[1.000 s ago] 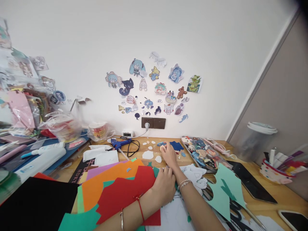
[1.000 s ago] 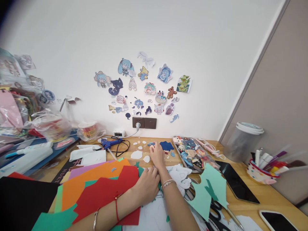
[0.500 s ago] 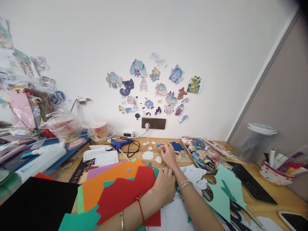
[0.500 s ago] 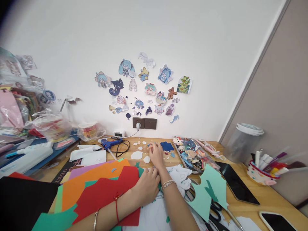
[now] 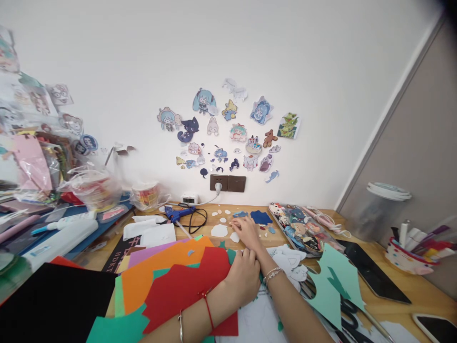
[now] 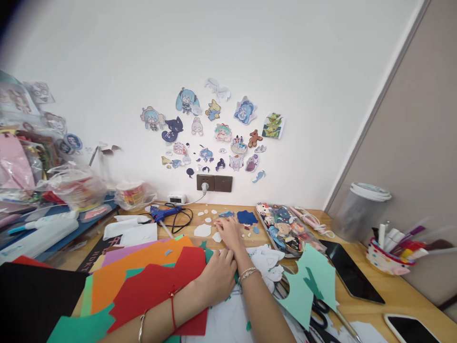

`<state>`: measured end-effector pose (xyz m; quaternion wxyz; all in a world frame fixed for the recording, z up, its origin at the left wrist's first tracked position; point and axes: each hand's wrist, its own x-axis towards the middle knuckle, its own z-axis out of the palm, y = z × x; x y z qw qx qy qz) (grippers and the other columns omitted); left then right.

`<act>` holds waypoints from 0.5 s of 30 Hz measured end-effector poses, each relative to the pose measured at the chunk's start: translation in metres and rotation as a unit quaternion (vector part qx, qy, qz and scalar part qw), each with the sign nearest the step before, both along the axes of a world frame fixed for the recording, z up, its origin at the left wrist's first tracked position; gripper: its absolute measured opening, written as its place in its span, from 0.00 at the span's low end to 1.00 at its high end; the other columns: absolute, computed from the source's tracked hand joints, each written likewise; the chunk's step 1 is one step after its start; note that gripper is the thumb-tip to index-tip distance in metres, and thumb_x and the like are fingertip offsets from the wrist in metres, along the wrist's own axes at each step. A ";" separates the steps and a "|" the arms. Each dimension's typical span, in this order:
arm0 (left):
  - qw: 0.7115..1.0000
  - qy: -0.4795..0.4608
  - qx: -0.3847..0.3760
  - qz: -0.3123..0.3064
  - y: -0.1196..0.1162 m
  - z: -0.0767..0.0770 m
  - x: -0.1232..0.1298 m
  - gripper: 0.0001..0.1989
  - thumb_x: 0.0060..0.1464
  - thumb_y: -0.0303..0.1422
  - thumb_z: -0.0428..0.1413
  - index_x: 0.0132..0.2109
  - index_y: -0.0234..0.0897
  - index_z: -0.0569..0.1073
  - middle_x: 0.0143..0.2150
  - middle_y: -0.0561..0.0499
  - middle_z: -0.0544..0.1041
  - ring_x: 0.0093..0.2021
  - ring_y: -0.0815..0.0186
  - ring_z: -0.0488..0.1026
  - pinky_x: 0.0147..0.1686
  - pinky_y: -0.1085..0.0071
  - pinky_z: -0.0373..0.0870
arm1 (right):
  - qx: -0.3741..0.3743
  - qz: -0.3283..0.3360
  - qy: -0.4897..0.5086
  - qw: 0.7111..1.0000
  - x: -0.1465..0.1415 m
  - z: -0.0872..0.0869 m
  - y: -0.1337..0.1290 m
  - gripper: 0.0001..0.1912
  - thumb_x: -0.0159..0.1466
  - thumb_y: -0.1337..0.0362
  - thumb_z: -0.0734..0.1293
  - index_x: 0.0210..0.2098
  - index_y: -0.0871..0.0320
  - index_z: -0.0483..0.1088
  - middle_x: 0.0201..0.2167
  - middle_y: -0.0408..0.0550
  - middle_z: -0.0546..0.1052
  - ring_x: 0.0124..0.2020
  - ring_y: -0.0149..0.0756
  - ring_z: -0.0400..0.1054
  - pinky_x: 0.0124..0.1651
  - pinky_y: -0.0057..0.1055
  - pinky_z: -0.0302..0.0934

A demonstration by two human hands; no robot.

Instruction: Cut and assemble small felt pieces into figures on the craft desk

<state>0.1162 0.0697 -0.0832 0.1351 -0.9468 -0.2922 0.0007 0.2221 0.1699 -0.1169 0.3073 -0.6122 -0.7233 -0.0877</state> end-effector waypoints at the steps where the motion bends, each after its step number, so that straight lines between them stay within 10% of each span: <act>1: 1.000 -0.001 -0.001 0.000 0.000 0.000 0.000 0.13 0.57 0.37 0.49 0.43 0.32 0.67 0.42 0.47 0.69 0.41 0.62 0.68 0.38 0.62 0.68 | -0.009 -0.001 -0.004 1.000 -0.001 0.001 0.000 0.11 0.63 0.60 0.60 0.39 0.60 0.68 0.39 0.47 0.72 0.40 0.35 0.66 0.46 0.40 0.60; 15: 1.000 -0.011 -0.016 0.000 0.000 0.004 -0.001 0.13 0.56 0.38 0.49 0.42 0.32 0.68 0.43 0.46 0.69 0.44 0.61 0.67 0.40 0.61 0.67 | -0.095 -0.256 -0.048 0.961 0.052 0.021 -0.006 0.13 0.62 0.59 0.61 0.42 0.61 0.66 0.41 0.49 0.70 0.43 0.38 0.65 0.47 0.43 0.58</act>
